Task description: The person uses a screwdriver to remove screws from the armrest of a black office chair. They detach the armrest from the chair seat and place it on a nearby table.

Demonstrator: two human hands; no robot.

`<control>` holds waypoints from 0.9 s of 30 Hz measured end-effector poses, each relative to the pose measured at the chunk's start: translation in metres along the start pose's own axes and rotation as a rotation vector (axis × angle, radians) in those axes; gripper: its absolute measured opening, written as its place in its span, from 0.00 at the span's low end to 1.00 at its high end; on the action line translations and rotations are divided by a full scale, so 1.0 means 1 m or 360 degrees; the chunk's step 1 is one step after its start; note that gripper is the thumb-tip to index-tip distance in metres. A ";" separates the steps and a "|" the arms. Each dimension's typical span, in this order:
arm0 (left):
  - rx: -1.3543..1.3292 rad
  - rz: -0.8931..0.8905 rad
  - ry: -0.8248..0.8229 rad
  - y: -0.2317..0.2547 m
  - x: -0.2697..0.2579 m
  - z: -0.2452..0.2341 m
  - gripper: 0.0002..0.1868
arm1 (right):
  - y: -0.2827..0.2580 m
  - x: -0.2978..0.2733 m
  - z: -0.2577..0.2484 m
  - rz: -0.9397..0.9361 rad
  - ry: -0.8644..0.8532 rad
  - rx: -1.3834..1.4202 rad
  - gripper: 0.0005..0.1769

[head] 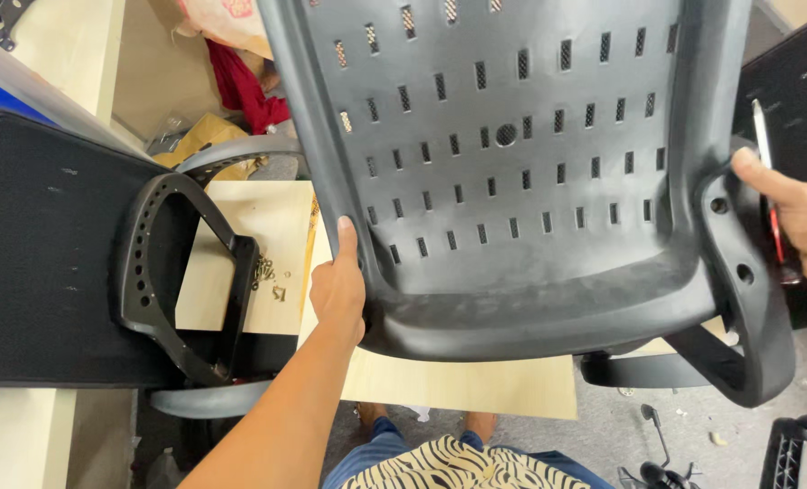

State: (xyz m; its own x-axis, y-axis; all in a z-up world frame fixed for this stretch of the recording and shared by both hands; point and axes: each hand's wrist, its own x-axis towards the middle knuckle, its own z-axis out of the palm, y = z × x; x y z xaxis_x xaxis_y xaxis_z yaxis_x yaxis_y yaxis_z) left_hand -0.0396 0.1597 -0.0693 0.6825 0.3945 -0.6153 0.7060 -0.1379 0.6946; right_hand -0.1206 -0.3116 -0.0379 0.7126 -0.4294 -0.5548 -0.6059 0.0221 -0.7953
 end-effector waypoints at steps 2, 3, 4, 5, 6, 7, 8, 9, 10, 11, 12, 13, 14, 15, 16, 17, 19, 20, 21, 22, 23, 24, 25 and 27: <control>0.0052 -0.0014 0.0079 0.000 0.006 0.004 0.53 | 0.009 0.008 0.008 0.0011 0.0076 -0.0107 0.31; 0.0047 0.0011 0.0101 -0.005 0.011 0.001 0.53 | 0.010 0.010 0.013 -0.0008 0.0044 -0.0115 0.31; 0.0043 0.0036 0.0123 -0.011 0.017 -0.005 0.54 | 0.009 0.010 0.020 -0.0026 0.0013 -0.0123 0.31; 0.0052 0.0071 0.0124 -0.016 0.024 -0.009 0.54 | 0.009 0.008 0.024 -0.0039 0.0003 -0.0119 0.31; 0.0036 0.0050 0.0110 -0.023 0.030 -0.019 0.55 | 0.008 0.006 0.031 0.0000 0.0021 -0.0252 0.35; 0.0034 0.0036 0.0094 -0.030 0.037 -0.033 0.55 | 0.009 0.004 0.041 0.0045 0.0040 -0.0372 0.39; 0.0031 0.0022 0.0078 -0.036 0.043 -0.042 0.55 | 0.009 0.001 0.051 0.0089 0.0058 -0.0492 0.43; 0.0066 -0.0030 0.0100 -0.046 0.046 -0.049 0.55 | 0.004 0.000 0.063 0.0063 0.0053 -0.0429 0.41; 0.0099 -0.0083 0.0120 -0.055 0.048 -0.057 0.55 | 0.000 -0.001 0.074 0.0038 0.0048 -0.0365 0.38; 0.0132 -0.0139 0.0131 -0.064 0.051 -0.062 0.55 | -0.003 -0.001 0.082 0.0018 0.0049 -0.0306 0.35; 0.0098 -0.0228 0.0148 -0.073 0.052 -0.065 0.54 | -0.005 0.002 0.089 0.0027 0.0038 -0.0335 0.36; 0.0085 -0.0303 0.0140 -0.079 0.051 -0.061 0.53 | -0.003 0.003 0.087 0.0048 0.0055 -0.0347 0.37; 0.0072 -0.0378 0.0133 -0.082 0.051 -0.056 0.52 | -0.001 0.007 0.082 0.0068 0.0073 -0.0358 0.38; 0.0061 -0.0387 0.0096 -0.085 0.051 -0.051 0.51 | -0.001 0.012 0.078 0.0075 0.0092 -0.0382 0.38; 0.0049 -0.0397 0.0059 -0.086 0.053 -0.046 0.51 | 0.000 0.018 0.075 0.0081 0.0112 -0.0406 0.38; 0.0046 -0.0404 0.0017 -0.088 0.055 -0.043 0.50 | 0.003 0.023 0.072 0.0093 0.0138 -0.0425 0.39; -0.0022 -0.0430 -0.0051 -0.089 0.062 -0.040 0.49 | 0.010 0.033 0.066 0.0036 0.0197 -0.0652 0.40; -0.0050 -0.0440 -0.0088 -0.089 0.066 -0.039 0.48 | 0.015 0.036 0.064 0.0012 0.0229 -0.0761 0.41; -0.0007 -0.0407 -0.0099 -0.088 0.072 -0.042 0.47 | 0.017 0.038 0.064 0.0014 0.0202 -0.0666 0.40; 0.0036 -0.0373 -0.0110 -0.087 0.078 -0.046 0.47 | 0.019 0.039 0.064 0.0016 0.0175 -0.0571 0.40; 0.0087 -0.0339 -0.0126 -0.087 0.085 -0.048 0.46 | 0.022 0.039 0.065 0.0026 0.0154 -0.0473 0.39; 0.0126 -0.0321 -0.0179 -0.088 0.091 -0.047 0.45 | 0.023 0.036 0.065 0.0063 0.0163 -0.0449 0.39; 0.0161 -0.0299 -0.0228 -0.089 0.097 -0.047 0.45 | 0.022 0.034 0.067 0.0093 0.0169 -0.0424 0.38; 0.0191 -0.0288 -0.0298 -0.092 0.106 -0.046 0.43 | 0.017 0.025 0.071 0.0135 0.0147 -0.0374 0.37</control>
State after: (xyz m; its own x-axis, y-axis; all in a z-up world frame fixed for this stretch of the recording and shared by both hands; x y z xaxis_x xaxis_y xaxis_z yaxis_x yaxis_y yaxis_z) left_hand -0.0407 0.2561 -0.1814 0.5583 0.2493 -0.7913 0.8294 -0.1916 0.5248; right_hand -0.0882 -0.2581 -0.0824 0.6269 -0.5157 -0.5840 -0.7354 -0.1442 -0.6621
